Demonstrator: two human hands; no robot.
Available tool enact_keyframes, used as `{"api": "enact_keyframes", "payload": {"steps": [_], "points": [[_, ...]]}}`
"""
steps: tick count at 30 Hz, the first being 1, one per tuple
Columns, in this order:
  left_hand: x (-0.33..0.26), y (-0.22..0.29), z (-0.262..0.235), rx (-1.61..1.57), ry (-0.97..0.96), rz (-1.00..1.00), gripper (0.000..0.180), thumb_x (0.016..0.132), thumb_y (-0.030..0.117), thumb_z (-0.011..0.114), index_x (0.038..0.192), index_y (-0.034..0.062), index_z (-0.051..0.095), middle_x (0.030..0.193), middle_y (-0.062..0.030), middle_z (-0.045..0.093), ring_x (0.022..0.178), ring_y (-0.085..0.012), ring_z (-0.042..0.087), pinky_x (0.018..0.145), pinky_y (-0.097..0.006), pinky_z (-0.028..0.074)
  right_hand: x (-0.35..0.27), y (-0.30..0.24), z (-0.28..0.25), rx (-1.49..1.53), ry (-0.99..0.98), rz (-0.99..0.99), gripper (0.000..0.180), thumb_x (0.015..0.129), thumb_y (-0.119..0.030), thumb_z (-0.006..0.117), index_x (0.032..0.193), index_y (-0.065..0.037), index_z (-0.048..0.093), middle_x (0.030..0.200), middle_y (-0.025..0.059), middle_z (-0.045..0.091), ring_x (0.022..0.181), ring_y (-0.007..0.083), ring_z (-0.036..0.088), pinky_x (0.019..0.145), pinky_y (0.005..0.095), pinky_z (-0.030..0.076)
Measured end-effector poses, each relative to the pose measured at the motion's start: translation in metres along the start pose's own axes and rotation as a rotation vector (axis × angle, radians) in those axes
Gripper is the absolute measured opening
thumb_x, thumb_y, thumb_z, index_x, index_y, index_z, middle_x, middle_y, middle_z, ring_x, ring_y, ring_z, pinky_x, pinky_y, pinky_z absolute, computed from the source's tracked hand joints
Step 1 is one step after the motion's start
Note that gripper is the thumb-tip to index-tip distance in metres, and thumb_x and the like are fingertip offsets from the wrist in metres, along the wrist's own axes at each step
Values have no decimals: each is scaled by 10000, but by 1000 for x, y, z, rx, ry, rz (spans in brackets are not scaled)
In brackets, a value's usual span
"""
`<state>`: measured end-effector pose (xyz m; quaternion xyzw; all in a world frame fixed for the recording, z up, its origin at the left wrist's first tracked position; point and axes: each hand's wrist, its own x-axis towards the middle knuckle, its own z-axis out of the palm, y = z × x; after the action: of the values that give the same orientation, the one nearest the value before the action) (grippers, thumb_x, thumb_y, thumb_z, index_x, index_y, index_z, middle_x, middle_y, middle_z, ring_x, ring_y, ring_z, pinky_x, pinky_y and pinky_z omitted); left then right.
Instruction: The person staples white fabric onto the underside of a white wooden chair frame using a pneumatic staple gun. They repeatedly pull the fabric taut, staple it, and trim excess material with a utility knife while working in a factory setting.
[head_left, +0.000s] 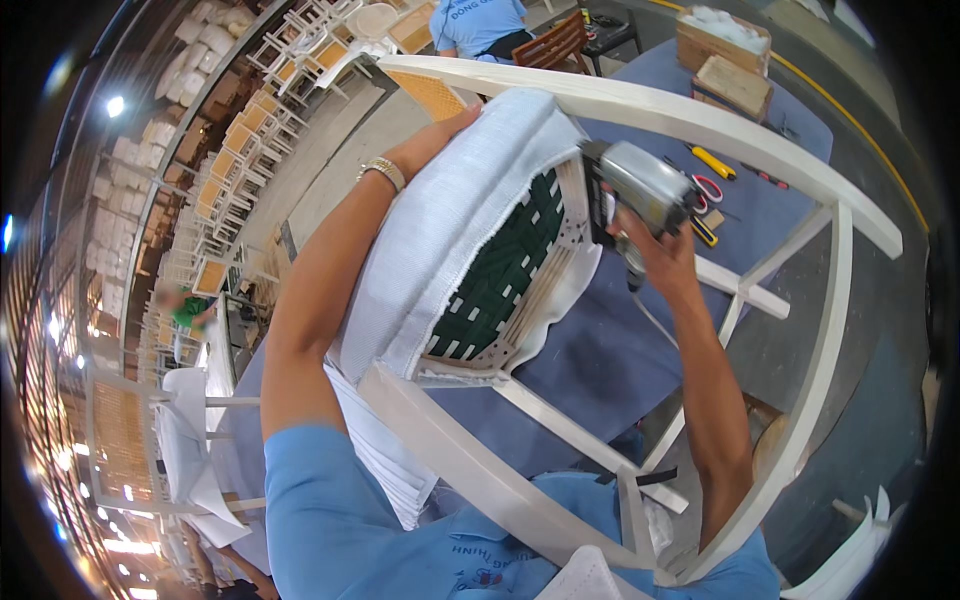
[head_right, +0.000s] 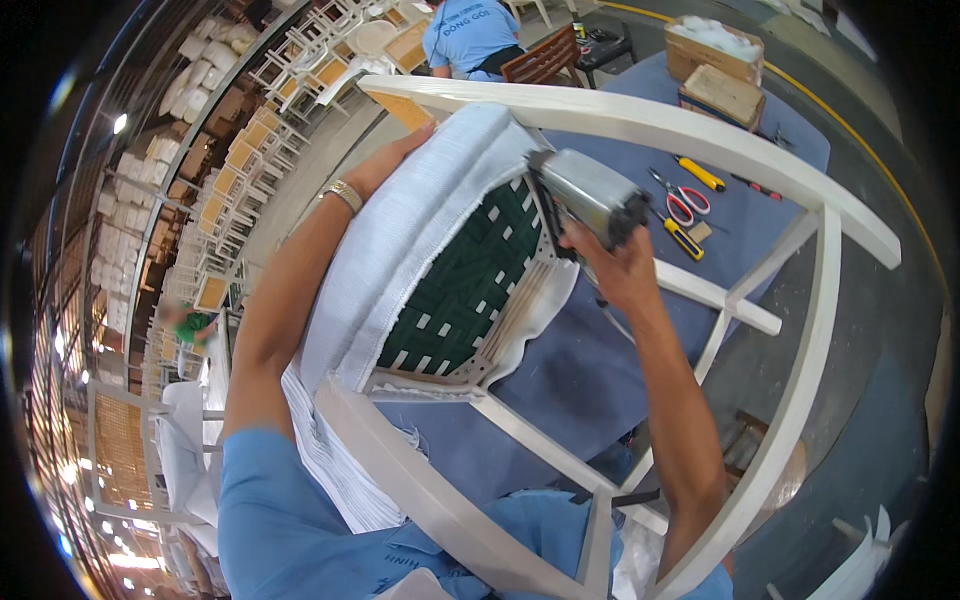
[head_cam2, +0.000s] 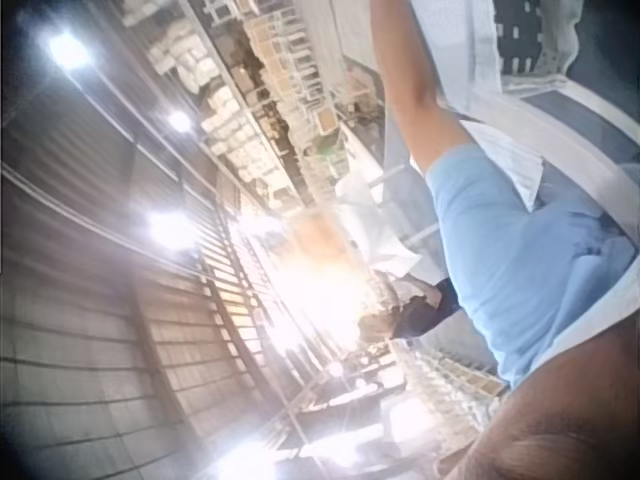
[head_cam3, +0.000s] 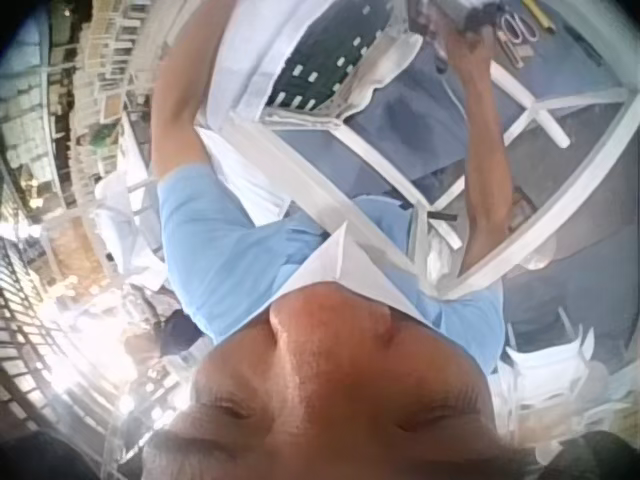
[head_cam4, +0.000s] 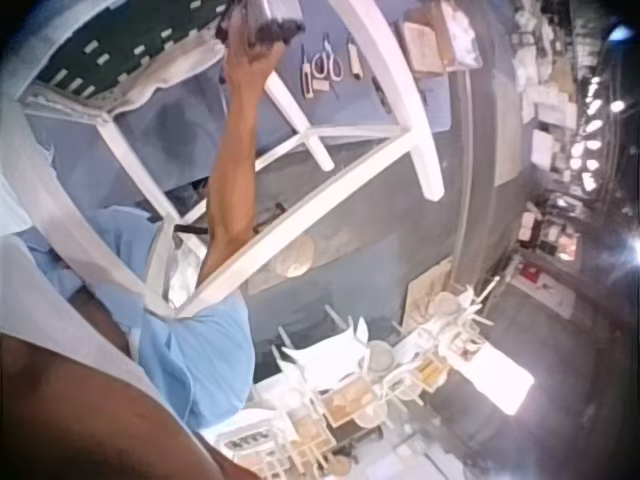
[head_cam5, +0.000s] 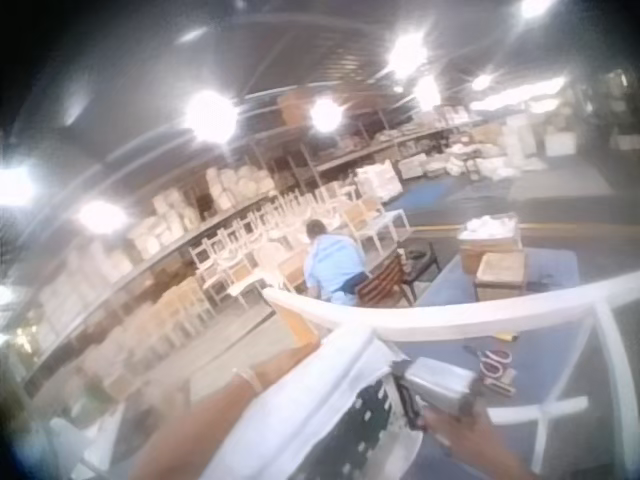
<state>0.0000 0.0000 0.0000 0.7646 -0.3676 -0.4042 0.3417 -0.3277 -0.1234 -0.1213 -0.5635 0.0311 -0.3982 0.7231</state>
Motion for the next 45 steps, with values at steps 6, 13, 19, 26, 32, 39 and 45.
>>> {"api": "enact_keyframes", "payload": {"steps": [6, 13, 19, 26, 32, 39, 45], "points": [[-44, 39, 51, 676, 221, 190, 938, 965, 690, 379, 1533, -43, 236, 1529, -302, 345, 1435, -362, 359, 1175, -386, 278, 10, -7, 28, -64, 3, -6, 267, 890, -154, 747, 1115, -21, 692, 881, 42, 711, 699, 86, 626, 610, 259, 495], [-63, 45, 77, 960, 353, 197, 949, 943, 692, 408, 1537, -28, 235, 1475, -370, 368, 1385, -461, 394, 1143, -441, 330, 10, -1, 44, -270, 21, 24, 325, 833, -194, 806, 1081, -12, 702, 962, 90, 744, 842, 163, 679, 789, 309, 533], [-61, 38, 74, 960, 369, 233, 933, 950, 681, 404, 1538, -23, 233, 1464, -379, 373, 1362, -475, 419, 1128, -452, 351, 12, 2, 48, -243, 8, -57, 298, 851, -160, 791, 1108, -39, 700, 868, 13, 703, 650, 77, 576, 575, 262, 473], [-63, 43, 80, 955, 375, 229, 921, 957, 674, 403, 1535, -24, 238, 1465, -378, 373, 1376, -470, 401, 1129, -452, 349, 11, 7, 44, -380, 15, -164, 307, 855, -182, 787, 1087, -3, 697, 865, 32, 713, 687, 93, 597, 636, 287, 501], [-63, 41, 76, 954, 361, 235, 923, 954, 673, 412, 1532, -25, 236, 1447, -387, 388, 1371, -474, 406, 1123, -460, 354, 13, 0, 45, -399, -36, -151, 324, 857, -183, 780, 1085, 24, 679, 904, 90, 735, 799, 151, 665, 734, 316, 537], [-61, 41, 76, 968, 369, 246, 918, 956, 659, 426, 1527, -34, 236, 1437, -403, 385, 1362, -482, 412, 1120, -465, 356, 8, 9, 45, -316, -100, -51, 350, 801, -229, 812, 1032, -1, 681, 871, 101, 716, 761, 167, 655, 701, 318, 527], [-65, 40, 77, 982, 392, 238, 894, 964, 650, 417, 1532, -18, 246, 1463, -396, 356, 1387, -474, 379, 1130, -465, 342, 0, 8, 53, -293, -133, -74, 303, 810, -225, 795, 1000, -13, 693, 798, 113, 701, 667, 166, 636, 625, 310, 512]]}}
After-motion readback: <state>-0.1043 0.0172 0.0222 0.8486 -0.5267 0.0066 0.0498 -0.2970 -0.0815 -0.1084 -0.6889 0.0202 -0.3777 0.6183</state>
